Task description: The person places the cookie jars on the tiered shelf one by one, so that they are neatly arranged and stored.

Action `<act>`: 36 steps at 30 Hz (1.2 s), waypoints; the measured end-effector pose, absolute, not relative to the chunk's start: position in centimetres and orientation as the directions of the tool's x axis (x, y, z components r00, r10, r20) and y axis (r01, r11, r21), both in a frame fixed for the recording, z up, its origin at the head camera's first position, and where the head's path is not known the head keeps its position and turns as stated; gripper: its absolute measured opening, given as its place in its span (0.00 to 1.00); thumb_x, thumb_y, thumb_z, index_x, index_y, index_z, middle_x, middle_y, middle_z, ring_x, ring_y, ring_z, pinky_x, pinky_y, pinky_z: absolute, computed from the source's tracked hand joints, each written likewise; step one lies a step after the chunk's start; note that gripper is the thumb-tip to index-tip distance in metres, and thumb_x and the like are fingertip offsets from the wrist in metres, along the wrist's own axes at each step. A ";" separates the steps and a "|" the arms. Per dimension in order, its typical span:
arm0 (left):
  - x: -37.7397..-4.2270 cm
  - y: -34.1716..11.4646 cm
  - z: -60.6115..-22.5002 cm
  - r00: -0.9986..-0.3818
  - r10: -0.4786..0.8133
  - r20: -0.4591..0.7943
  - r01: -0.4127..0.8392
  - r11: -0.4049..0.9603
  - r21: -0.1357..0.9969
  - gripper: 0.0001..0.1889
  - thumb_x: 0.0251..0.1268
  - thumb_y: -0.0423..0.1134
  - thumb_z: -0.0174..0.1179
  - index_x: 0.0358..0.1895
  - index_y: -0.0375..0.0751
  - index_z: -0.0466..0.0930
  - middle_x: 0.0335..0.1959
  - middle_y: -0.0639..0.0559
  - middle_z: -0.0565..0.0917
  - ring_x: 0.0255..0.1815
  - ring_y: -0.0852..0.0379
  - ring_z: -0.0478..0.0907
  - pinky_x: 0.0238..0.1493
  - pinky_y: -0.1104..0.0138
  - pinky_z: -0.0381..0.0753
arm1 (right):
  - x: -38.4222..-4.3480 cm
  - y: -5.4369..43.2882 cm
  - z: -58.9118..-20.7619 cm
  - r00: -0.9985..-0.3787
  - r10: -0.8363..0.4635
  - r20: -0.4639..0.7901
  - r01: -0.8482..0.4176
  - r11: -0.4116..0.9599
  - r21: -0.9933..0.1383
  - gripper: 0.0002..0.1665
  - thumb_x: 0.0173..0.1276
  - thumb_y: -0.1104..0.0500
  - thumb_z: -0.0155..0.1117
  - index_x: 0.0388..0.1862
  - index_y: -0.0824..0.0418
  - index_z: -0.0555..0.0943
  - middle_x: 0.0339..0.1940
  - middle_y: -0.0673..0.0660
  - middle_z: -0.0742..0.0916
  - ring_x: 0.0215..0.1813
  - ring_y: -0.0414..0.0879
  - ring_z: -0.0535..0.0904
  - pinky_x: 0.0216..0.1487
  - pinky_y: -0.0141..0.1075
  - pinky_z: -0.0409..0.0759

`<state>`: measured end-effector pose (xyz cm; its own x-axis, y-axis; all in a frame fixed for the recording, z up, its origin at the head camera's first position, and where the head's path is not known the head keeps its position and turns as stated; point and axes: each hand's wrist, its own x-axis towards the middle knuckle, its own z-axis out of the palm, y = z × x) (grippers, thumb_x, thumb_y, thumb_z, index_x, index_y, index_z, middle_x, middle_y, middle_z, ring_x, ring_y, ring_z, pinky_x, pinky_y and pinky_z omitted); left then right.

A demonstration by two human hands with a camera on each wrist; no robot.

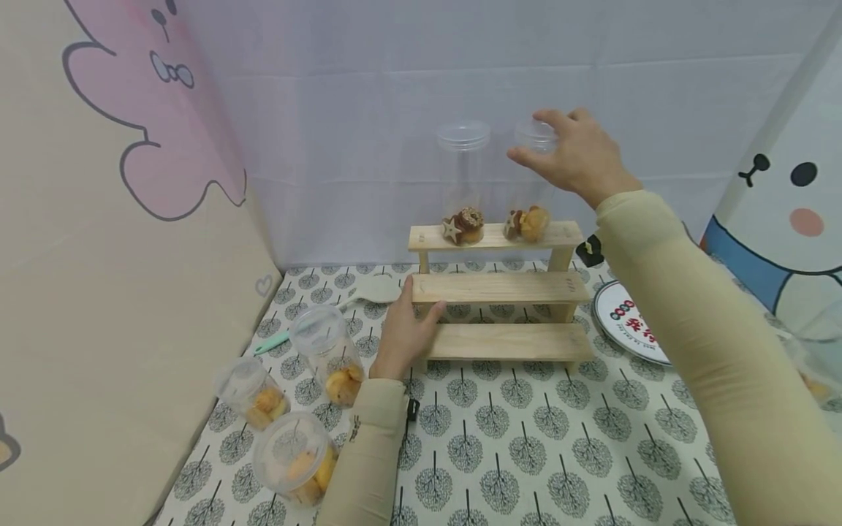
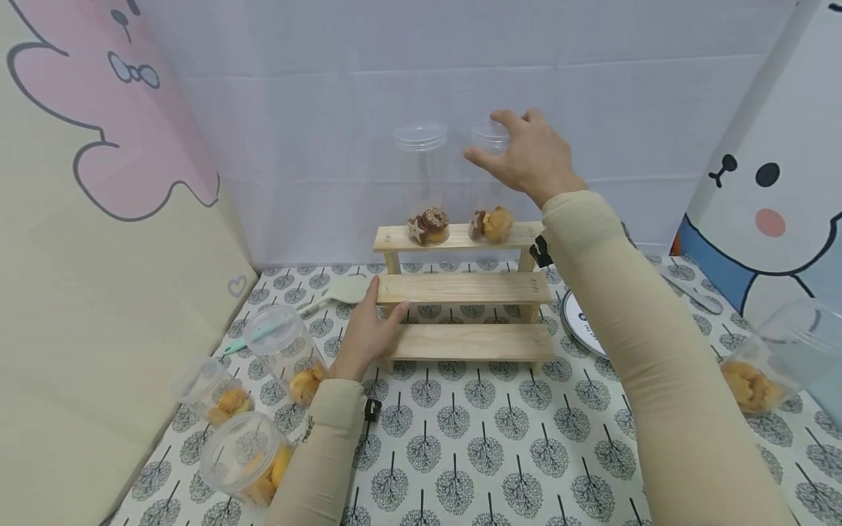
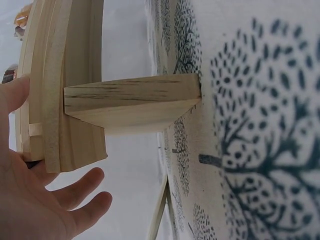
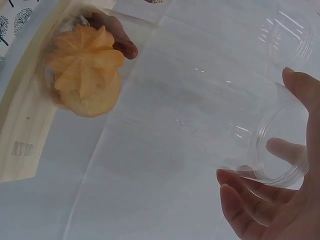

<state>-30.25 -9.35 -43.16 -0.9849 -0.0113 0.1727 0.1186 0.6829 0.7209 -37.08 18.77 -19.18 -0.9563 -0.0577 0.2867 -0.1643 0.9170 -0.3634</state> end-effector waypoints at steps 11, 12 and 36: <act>-30.3 -9.3 -43.0 -0.988 0.005 0.157 0.118 0.681 0.723 0.49 0.66 0.70 0.53 0.82 0.53 0.41 0.76 0.36 0.62 0.75 0.38 0.61 0.74 0.46 0.62 | -35.4 20.1 -18.0 -0.968 -0.115 0.223 -0.192 0.911 -0.365 0.68 0.56 0.22 0.61 0.82 0.36 0.31 0.80 0.72 0.52 0.71 0.77 0.60 0.64 0.74 0.62; -30.3 -9.4 -43.0 -0.988 0.004 0.154 0.116 0.680 0.724 0.49 0.66 0.70 0.53 0.82 0.54 0.41 0.76 0.36 0.62 0.75 0.38 0.61 0.74 0.46 0.62 | -35.0 20.5 -17.9 -0.965 -0.118 0.234 -0.201 0.905 -0.375 0.69 0.56 0.23 0.63 0.81 0.35 0.30 0.80 0.72 0.53 0.71 0.76 0.61 0.63 0.73 0.64; -30.6 -10.0 -43.4 -0.992 -0.018 0.127 0.085 0.643 0.761 0.52 0.60 0.75 0.52 0.82 0.59 0.39 0.78 0.40 0.59 0.76 0.39 0.59 0.74 0.44 0.59 | -16.5 40.5 -29.8 -0.836 0.202 0.510 0.081 0.965 -0.249 0.64 0.61 0.17 0.42 0.81 0.59 0.52 0.73 0.77 0.63 0.72 0.73 0.57 0.73 0.67 0.54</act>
<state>-30.60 -9.98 -43.44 -0.9918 -0.0181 0.1265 0.0853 0.6434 0.7607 -16.49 40.55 -29.75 -0.8360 0.2019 0.5102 0.0808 0.9650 -0.2495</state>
